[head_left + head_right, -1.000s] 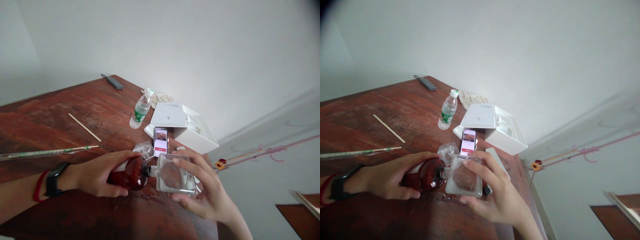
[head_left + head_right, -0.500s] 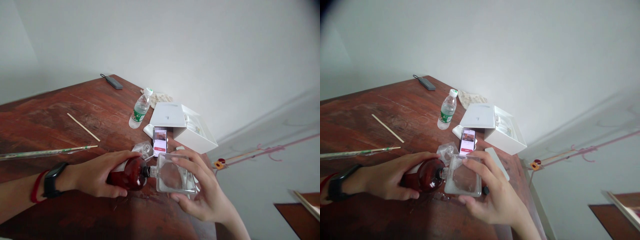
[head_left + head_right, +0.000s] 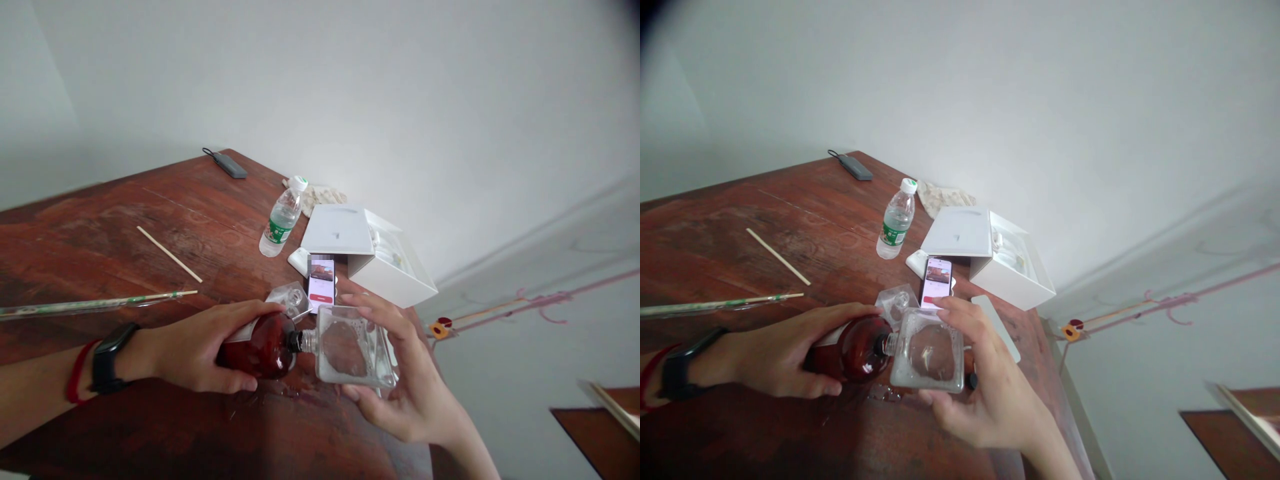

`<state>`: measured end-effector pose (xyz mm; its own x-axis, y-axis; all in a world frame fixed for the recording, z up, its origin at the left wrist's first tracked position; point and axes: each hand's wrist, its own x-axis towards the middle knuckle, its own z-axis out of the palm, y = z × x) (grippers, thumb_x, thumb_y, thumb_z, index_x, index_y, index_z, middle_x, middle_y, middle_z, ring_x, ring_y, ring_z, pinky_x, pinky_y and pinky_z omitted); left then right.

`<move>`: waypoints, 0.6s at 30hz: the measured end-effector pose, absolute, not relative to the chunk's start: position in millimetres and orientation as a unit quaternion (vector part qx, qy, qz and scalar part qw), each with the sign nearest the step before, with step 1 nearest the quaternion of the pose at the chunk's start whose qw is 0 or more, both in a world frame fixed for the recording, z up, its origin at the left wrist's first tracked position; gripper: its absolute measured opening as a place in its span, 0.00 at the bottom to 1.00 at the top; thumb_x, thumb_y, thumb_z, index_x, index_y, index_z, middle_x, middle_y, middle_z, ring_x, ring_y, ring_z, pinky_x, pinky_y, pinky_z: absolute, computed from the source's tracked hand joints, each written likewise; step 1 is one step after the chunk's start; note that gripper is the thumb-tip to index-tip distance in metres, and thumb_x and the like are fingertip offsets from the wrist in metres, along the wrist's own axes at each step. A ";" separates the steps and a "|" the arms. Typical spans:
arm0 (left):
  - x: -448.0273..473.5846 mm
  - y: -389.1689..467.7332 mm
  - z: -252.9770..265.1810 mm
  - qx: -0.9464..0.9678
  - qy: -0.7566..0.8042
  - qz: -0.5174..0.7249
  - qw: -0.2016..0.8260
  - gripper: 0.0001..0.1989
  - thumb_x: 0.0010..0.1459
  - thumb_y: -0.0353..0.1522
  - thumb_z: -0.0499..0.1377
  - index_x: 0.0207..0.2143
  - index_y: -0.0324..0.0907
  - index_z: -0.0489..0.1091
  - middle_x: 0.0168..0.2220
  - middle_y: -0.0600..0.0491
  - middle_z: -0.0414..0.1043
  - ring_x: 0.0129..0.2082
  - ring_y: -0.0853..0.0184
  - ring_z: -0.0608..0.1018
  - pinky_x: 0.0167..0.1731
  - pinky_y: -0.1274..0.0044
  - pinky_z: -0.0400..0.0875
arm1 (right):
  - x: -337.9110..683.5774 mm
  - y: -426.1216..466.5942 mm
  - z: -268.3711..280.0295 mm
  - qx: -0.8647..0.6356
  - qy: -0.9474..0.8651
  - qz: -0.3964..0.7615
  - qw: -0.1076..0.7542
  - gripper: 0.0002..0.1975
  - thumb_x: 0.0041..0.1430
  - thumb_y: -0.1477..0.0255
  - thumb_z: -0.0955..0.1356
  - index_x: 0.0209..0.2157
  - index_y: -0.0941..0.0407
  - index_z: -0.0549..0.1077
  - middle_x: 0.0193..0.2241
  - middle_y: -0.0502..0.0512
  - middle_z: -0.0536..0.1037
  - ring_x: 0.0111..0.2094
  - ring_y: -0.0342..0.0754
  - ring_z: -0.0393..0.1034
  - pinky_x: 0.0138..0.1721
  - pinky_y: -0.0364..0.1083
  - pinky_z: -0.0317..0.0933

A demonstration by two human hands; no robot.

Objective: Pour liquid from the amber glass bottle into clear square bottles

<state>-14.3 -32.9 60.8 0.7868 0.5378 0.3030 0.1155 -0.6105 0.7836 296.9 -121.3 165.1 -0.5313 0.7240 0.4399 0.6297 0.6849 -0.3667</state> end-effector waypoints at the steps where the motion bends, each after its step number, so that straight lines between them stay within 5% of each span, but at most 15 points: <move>1: -14.6 -33.1 60.7 0.857 0.190 0.267 0.397 0.47 0.57 0.43 0.72 0.73 0.48 0.55 0.66 0.44 0.73 0.59 0.49 0.80 0.64 0.62 0.72 | 297.0 -121.6 164.3 -0.391 -0.868 0.091 0.293 0.39 0.60 0.71 0.75 0.69 0.53 0.59 0.66 0.65 0.71 0.70 0.67 0.64 0.69 0.65 0.63; 10: -14.2 -33.4 62.2 0.862 0.189 0.266 0.388 0.46 0.59 0.42 0.72 0.73 0.48 0.54 0.66 0.44 0.72 0.59 0.49 0.80 0.63 0.63 0.73 | 302.6 -119.8 151.4 -0.403 -0.832 0.142 0.354 0.50 0.52 0.66 0.82 0.69 0.47 0.55 0.66 0.65 0.72 0.68 0.71 0.68 0.63 0.67 0.72; 18: -14.1 -31.6 59.5 0.860 0.189 0.265 0.392 0.47 0.58 0.43 0.72 0.73 0.49 0.55 0.66 0.44 0.72 0.59 0.48 0.80 0.63 0.63 0.73 | 303.8 -120.4 151.2 -0.393 -0.835 0.149 0.355 0.46 0.54 0.68 0.82 0.67 0.49 0.57 0.67 0.67 0.71 0.69 0.71 0.66 0.70 0.72 0.61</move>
<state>-14.1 -31.6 59.5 0.7877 0.5331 0.3087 0.1167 -0.6212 0.7749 303.8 -120.4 151.2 -0.4393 0.7618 0.4761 0.5498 0.6472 -0.5282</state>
